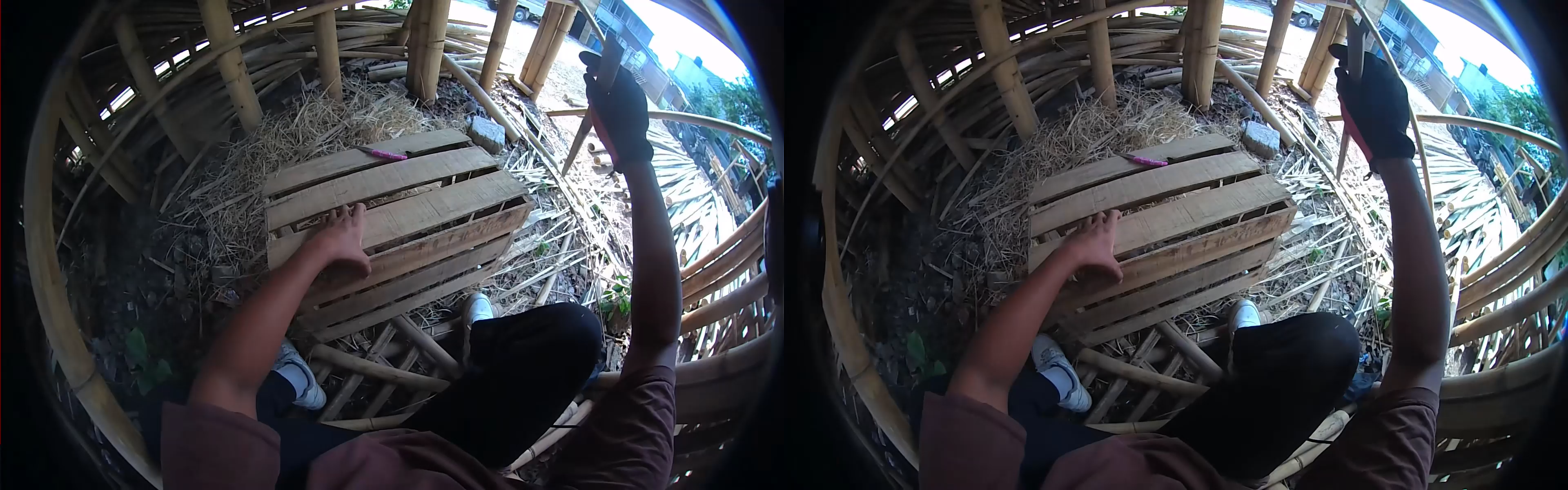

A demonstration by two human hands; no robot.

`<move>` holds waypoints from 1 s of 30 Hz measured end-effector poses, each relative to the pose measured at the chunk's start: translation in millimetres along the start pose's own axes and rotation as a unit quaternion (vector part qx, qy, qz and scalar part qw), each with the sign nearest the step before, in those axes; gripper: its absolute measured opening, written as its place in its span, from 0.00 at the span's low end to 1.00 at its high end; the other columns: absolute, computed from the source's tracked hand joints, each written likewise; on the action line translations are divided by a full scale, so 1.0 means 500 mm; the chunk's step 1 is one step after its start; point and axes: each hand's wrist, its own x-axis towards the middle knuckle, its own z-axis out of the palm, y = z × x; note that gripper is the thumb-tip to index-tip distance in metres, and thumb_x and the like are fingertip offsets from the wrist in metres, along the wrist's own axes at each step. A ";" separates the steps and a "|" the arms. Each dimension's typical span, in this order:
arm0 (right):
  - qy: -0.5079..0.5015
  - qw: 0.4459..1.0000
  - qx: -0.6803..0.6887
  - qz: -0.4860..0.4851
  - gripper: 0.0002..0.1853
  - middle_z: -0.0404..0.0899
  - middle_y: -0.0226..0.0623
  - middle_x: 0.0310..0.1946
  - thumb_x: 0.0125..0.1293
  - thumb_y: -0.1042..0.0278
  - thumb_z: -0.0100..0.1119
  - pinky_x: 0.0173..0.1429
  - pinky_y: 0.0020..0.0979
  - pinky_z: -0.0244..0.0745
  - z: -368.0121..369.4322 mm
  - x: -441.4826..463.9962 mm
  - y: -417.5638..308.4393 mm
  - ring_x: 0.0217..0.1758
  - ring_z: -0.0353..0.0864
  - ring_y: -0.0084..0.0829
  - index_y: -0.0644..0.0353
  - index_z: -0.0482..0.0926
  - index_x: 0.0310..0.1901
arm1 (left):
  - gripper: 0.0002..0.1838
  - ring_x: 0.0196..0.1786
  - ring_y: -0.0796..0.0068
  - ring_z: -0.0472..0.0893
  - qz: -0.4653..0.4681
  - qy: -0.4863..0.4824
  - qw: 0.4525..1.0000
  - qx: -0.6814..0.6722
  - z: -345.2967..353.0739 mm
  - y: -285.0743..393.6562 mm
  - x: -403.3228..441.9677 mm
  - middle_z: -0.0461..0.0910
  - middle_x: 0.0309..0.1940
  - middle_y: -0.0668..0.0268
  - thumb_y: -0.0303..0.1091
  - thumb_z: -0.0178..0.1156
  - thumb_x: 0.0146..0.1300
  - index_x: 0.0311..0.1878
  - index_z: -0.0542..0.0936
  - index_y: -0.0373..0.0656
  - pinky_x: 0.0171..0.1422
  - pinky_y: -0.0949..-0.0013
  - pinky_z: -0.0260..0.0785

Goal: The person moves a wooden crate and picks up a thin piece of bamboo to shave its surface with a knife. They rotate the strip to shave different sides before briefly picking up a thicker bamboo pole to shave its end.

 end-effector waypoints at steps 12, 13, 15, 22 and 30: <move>0.082 0.965 0.087 -0.234 0.14 0.84 0.39 0.35 0.60 0.69 0.64 0.39 0.38 0.75 -0.135 -0.029 -0.280 0.35 0.82 0.41 0.48 0.83 0.49 | 0.58 0.70 0.55 0.65 0.016 0.038 0.999 -0.032 -0.051 0.112 -0.072 0.66 0.64 0.52 0.46 0.76 0.29 0.69 0.60 0.47 0.76 0.55 0.55; 0.071 0.967 0.106 -0.221 0.14 0.84 0.38 0.35 0.61 0.69 0.63 0.38 0.38 0.75 -0.137 -0.035 -0.276 0.35 0.82 0.40 0.48 0.83 0.49 | 0.58 0.70 0.55 0.65 0.018 0.045 0.999 -0.019 -0.060 0.130 -0.078 0.66 0.64 0.52 0.45 0.76 0.29 0.70 0.60 0.46 0.76 0.56 0.55; 0.091 0.962 0.124 -0.225 0.16 0.84 0.37 0.35 0.60 0.71 0.63 0.38 0.38 0.75 -0.124 -0.050 -0.260 0.35 0.82 0.40 0.49 0.82 0.51 | 0.58 0.70 0.55 0.65 0.017 0.032 0.999 -0.009 -0.094 0.160 -0.090 0.66 0.64 0.52 0.45 0.75 0.30 0.70 0.59 0.45 0.76 0.57 0.55; 0.058 0.965 0.144 -0.213 0.21 0.79 0.34 0.39 0.51 0.74 0.66 0.47 0.40 0.72 -0.093 -0.132 -0.226 0.42 0.77 0.41 0.52 0.82 0.51 | 0.58 0.71 0.53 0.64 -0.038 -0.002 0.999 -0.036 -0.072 0.201 -0.117 0.65 0.65 0.49 0.46 0.75 0.32 0.70 0.57 0.44 0.77 0.56 0.55; -0.019 0.944 0.180 -0.277 0.24 0.77 0.35 0.43 0.47 0.71 0.65 0.51 0.40 0.70 -0.097 -0.150 -0.243 0.49 0.75 0.38 0.54 0.81 0.52 | 0.61 0.70 0.44 0.62 -0.056 -0.036 0.997 -0.030 -0.030 0.228 -0.139 0.62 0.65 0.41 0.53 0.78 0.33 0.69 0.54 0.36 0.76 0.50 0.54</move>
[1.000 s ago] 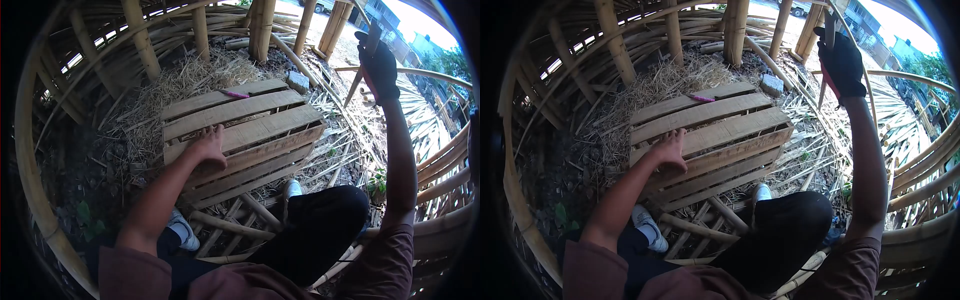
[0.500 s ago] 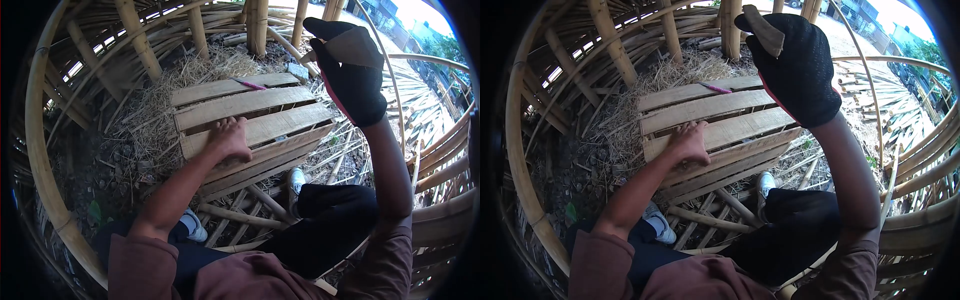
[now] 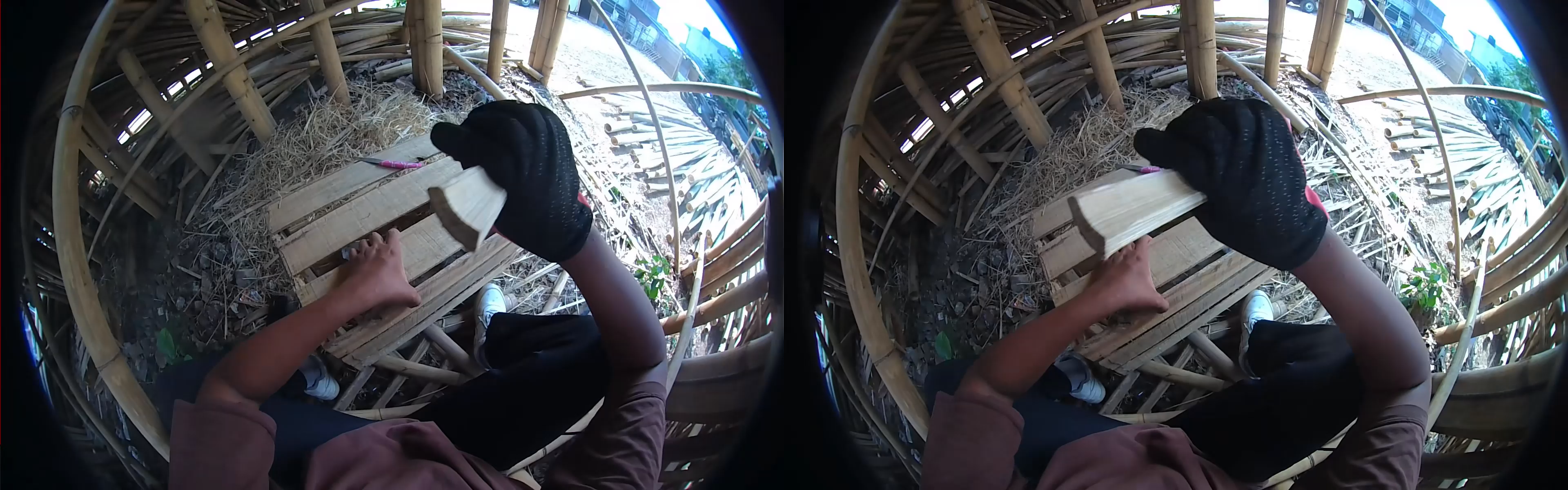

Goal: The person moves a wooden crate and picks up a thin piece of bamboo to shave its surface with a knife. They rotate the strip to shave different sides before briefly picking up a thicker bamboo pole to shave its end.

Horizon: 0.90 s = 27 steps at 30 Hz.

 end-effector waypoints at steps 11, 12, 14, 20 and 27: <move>-0.052 0.992 0.021 -0.114 0.14 0.74 0.28 0.27 0.56 0.65 0.59 0.32 0.32 0.69 0.079 0.005 -0.076 0.34 0.77 0.30 0.51 0.81 0.45 | 0.60 0.67 0.48 0.65 0.063 0.053 0.997 -0.001 0.114 -0.106 0.085 0.64 0.59 0.48 0.66 0.76 0.25 0.62 0.61 0.45 0.70 0.45 0.58; -0.060 0.991 0.033 -0.112 0.13 0.74 0.28 0.28 0.56 0.65 0.58 0.34 0.32 0.70 0.090 0.002 -0.079 0.34 0.77 0.30 0.51 0.81 0.44 | 0.62 0.69 0.48 0.63 0.072 0.045 0.996 0.008 0.138 -0.126 0.109 0.63 0.60 0.48 0.67 0.76 0.25 0.64 0.60 0.45 0.71 0.43 0.55; -0.064 0.989 0.052 -0.120 0.12 0.74 0.28 0.28 0.56 0.65 0.58 0.34 0.32 0.71 0.109 -0.002 -0.085 0.35 0.78 0.30 0.51 0.81 0.43 | 0.68 0.71 0.47 0.60 0.080 0.006 0.997 0.014 0.134 -0.139 0.118 0.59 0.65 0.46 0.71 0.75 0.23 0.69 0.59 0.44 0.73 0.38 0.48; -0.033 0.985 0.117 -0.125 0.10 0.75 0.28 0.30 0.56 0.64 0.58 0.37 0.31 0.72 0.113 0.007 -0.113 0.37 0.78 0.29 0.51 0.80 0.40 | 0.58 0.70 0.52 0.63 0.165 -0.093 0.973 -0.132 -0.090 -0.104 -0.023 0.61 0.66 0.49 0.64 0.70 0.37 0.69 0.60 0.40 0.71 0.44 0.54; 0.083 0.959 0.220 -0.156 0.21 0.77 0.41 0.44 0.50 0.63 0.60 0.46 0.42 0.76 0.116 0.101 -0.234 0.47 0.79 0.41 0.54 0.80 0.49 | 0.32 0.57 0.63 0.77 0.150 -0.172 0.707 -0.669 -0.196 -0.174 -0.151 0.72 0.57 0.56 0.46 0.59 0.64 0.66 0.66 0.38 0.58 0.58 0.72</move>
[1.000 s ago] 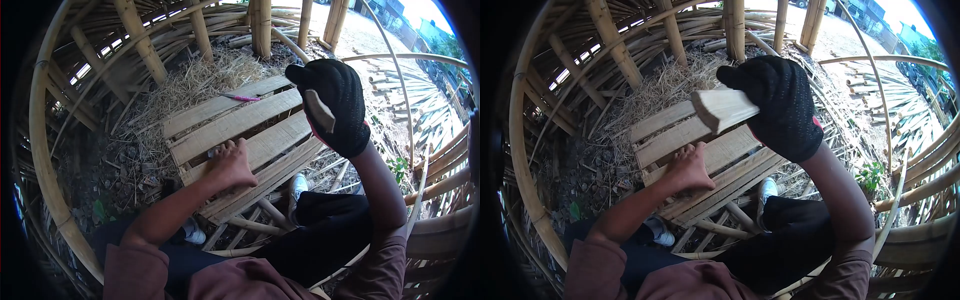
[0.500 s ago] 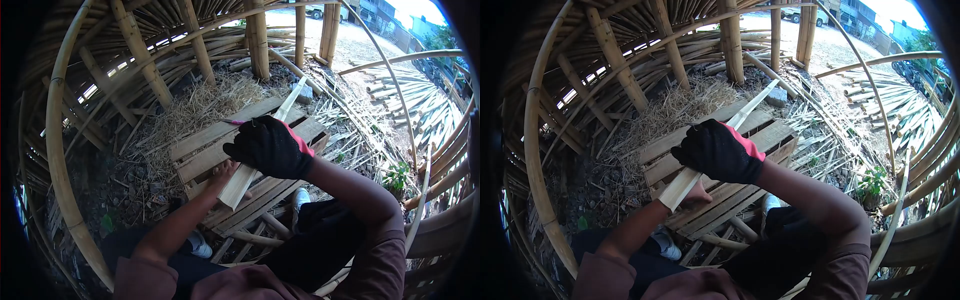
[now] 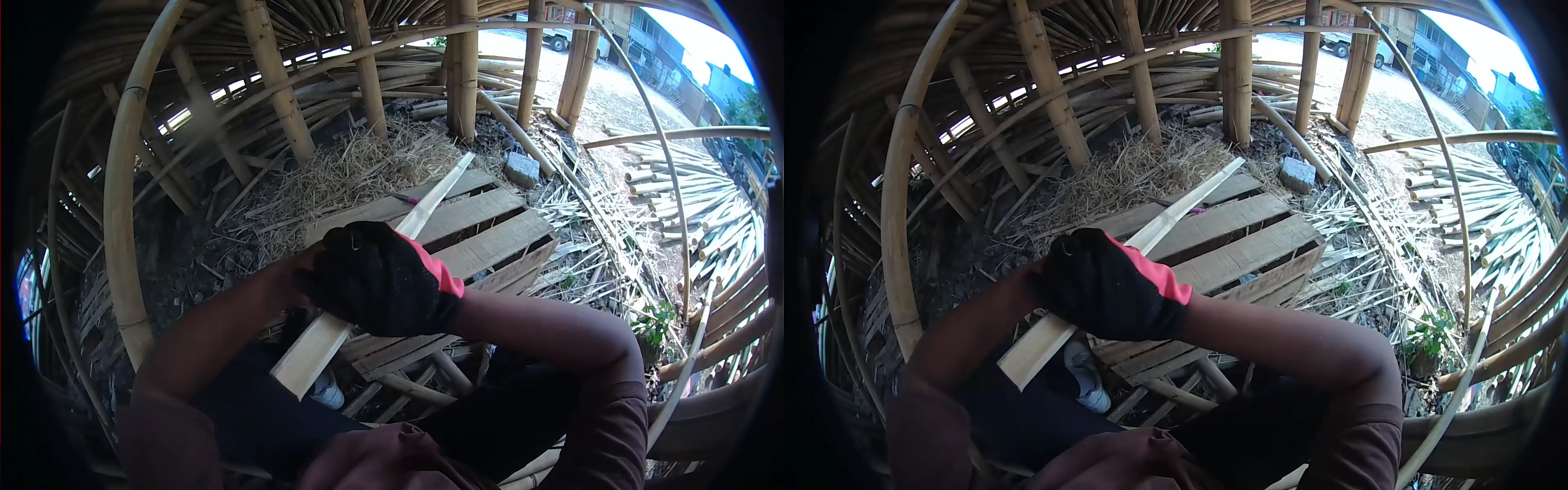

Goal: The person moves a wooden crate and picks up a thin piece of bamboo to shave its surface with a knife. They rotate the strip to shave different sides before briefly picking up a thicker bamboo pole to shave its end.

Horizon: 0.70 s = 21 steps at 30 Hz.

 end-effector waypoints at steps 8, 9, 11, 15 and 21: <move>0.009 0.983 0.180 -0.032 0.21 0.75 0.41 0.39 0.54 0.58 0.61 0.44 0.40 0.73 0.082 0.051 -0.025 0.40 0.77 0.41 0.59 0.78 0.48 | 0.25 0.45 0.70 0.81 0.019 0.205 0.973 -0.106 -0.023 -0.057 -0.092 0.76 0.49 0.60 0.39 0.56 0.67 0.64 0.69 0.39 0.43 0.69 0.77; -0.028 0.983 0.170 -0.063 0.24 0.75 0.41 0.38 0.53 0.53 0.63 0.43 0.39 0.73 0.066 0.055 0.000 0.40 0.77 0.40 0.59 0.78 0.48 | 0.24 0.43 0.71 0.81 0.028 0.223 0.967 -0.116 -0.025 -0.068 -0.094 0.77 0.48 0.60 0.39 0.56 0.68 0.64 0.69 0.40 0.41 0.71 0.78; -0.087 0.982 0.126 -0.113 0.22 0.77 0.38 0.35 0.55 0.46 0.64 0.42 0.39 0.72 0.000 0.086 0.076 0.39 0.77 0.39 0.58 0.80 0.39 | 0.22 0.40 0.73 0.82 0.001 0.235 0.968 -0.084 -0.021 -0.053 -0.106 0.78 0.46 0.61 0.37 0.55 0.69 0.64 0.70 0.40 0.38 0.73 0.79; 0.023 0.982 -0.093 0.163 0.24 0.84 0.39 0.38 0.60 0.44 0.64 0.46 0.41 0.77 0.011 -0.013 0.261 0.41 0.83 0.41 0.58 0.83 0.44 | 0.16 0.22 0.81 0.71 -0.030 0.121 0.988 -0.096 -0.015 -0.017 -0.137 0.70 0.34 0.67 0.30 0.47 0.70 0.58 0.67 0.33 0.20 0.75 0.67; -0.239 0.865 -0.123 0.423 0.22 0.82 0.46 0.43 0.66 0.44 0.52 0.50 0.47 0.76 0.121 -0.292 0.402 0.48 0.82 0.48 0.55 0.76 0.46 | 0.11 0.21 0.83 0.68 -0.047 0.204 0.977 -0.043 0.033 -0.039 -0.146 0.69 0.35 0.65 0.30 0.50 0.67 0.48 0.68 0.34 0.16 0.76 0.63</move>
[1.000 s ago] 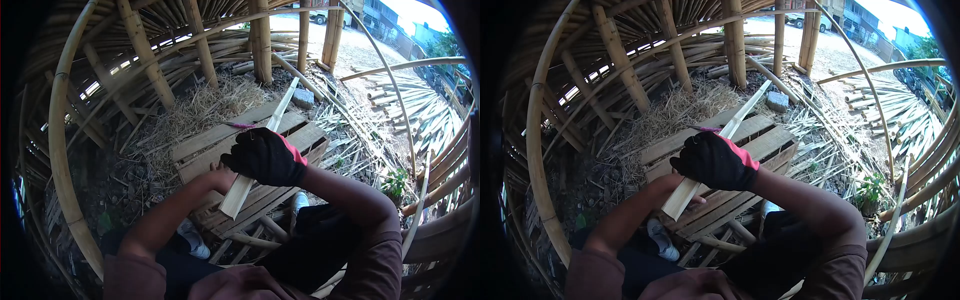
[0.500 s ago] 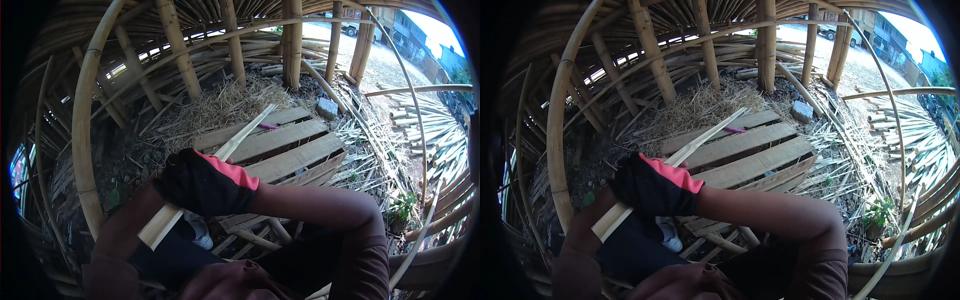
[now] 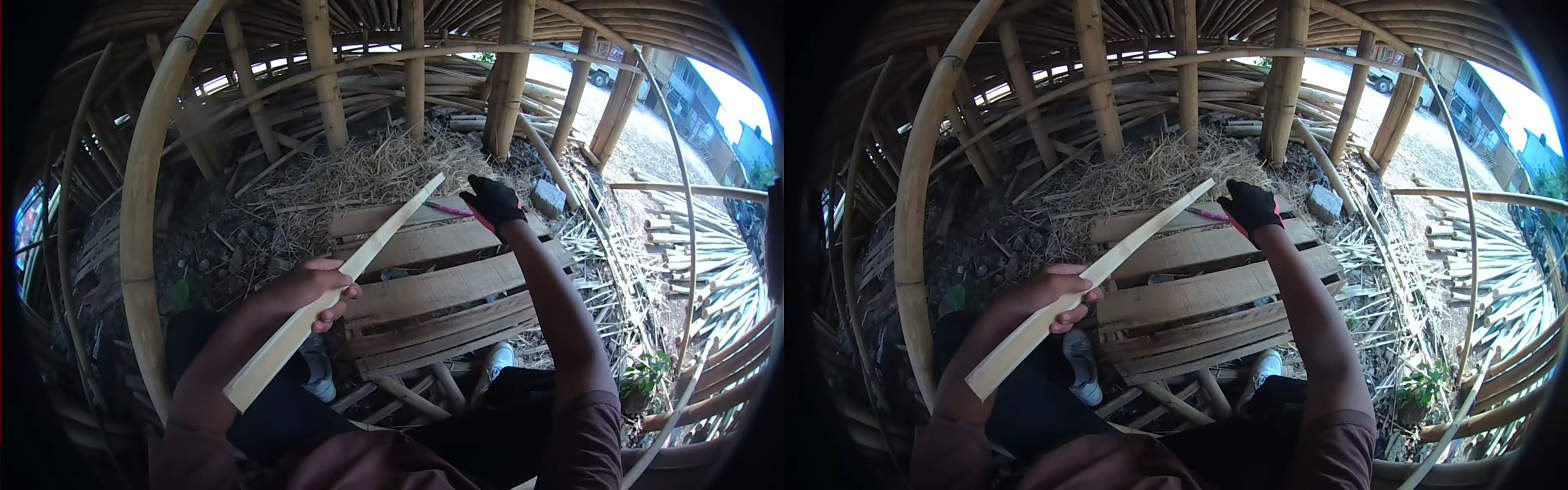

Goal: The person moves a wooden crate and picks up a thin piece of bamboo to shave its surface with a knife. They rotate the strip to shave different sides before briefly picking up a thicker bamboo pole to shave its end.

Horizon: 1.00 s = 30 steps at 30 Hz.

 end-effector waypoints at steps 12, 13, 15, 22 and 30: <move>-0.125 0.991 -0.038 0.001 0.12 0.84 0.40 0.38 0.65 0.56 0.51 0.45 0.45 0.77 0.166 0.002 0.011 0.44 0.84 0.43 0.50 0.80 0.42 | 0.17 0.14 0.86 0.64 -0.020 0.034 0.996 0.078 0.029 -0.032 0.012 0.65 0.17 0.72 0.32 0.53 0.66 0.55 0.69 0.34 0.12 0.77 0.59; -0.127 0.991 -0.039 -0.002 0.12 0.84 0.40 0.38 0.65 0.56 0.51 0.45 0.45 0.77 0.177 0.008 0.016 0.44 0.84 0.43 0.50 0.80 0.42 | 0.17 0.12 0.87 0.62 -0.008 0.042 0.995 0.091 0.028 -0.040 0.019 0.64 0.16 0.72 0.31 0.52 0.67 0.56 0.69 0.33 0.12 0.78 0.58; -0.079 0.988 -0.120 -0.061 0.12 0.83 0.42 0.32 0.66 0.53 0.51 0.41 0.47 0.77 0.204 0.016 0.026 0.39 0.84 0.45 0.50 0.81 0.39 | 0.17 0.11 0.87 0.61 0.002 0.049 0.994 0.102 0.032 -0.045 0.020 0.63 0.15 0.72 0.30 0.51 0.68 0.56 0.69 0.32 0.12 0.79 0.58; -0.092 0.984 -0.144 -0.047 0.20 0.84 0.41 0.33 0.69 0.46 0.46 0.39 0.45 0.77 0.206 0.037 0.015 0.38 0.85 0.44 0.50 0.82 0.37 | 0.28 0.21 0.86 0.69 0.047 0.052 0.976 0.205 0.025 -0.059 0.028 0.74 0.27 0.69 0.30 0.56 0.65 0.68 0.65 0.34 0.23 0.78 0.62; -0.188 0.975 -0.104 0.055 0.23 0.85 0.48 0.38 0.70 0.49 0.44 0.43 0.40 0.80 0.186 0.048 0.025 0.42 0.86 0.44 0.55 0.85 0.40 | 0.31 0.41 0.81 0.79 0.151 0.055 0.962 0.219 0.029 -0.076 0.039 0.81 0.42 0.60 0.28 0.59 0.59 0.66 0.67 0.31 0.44 0.75 0.72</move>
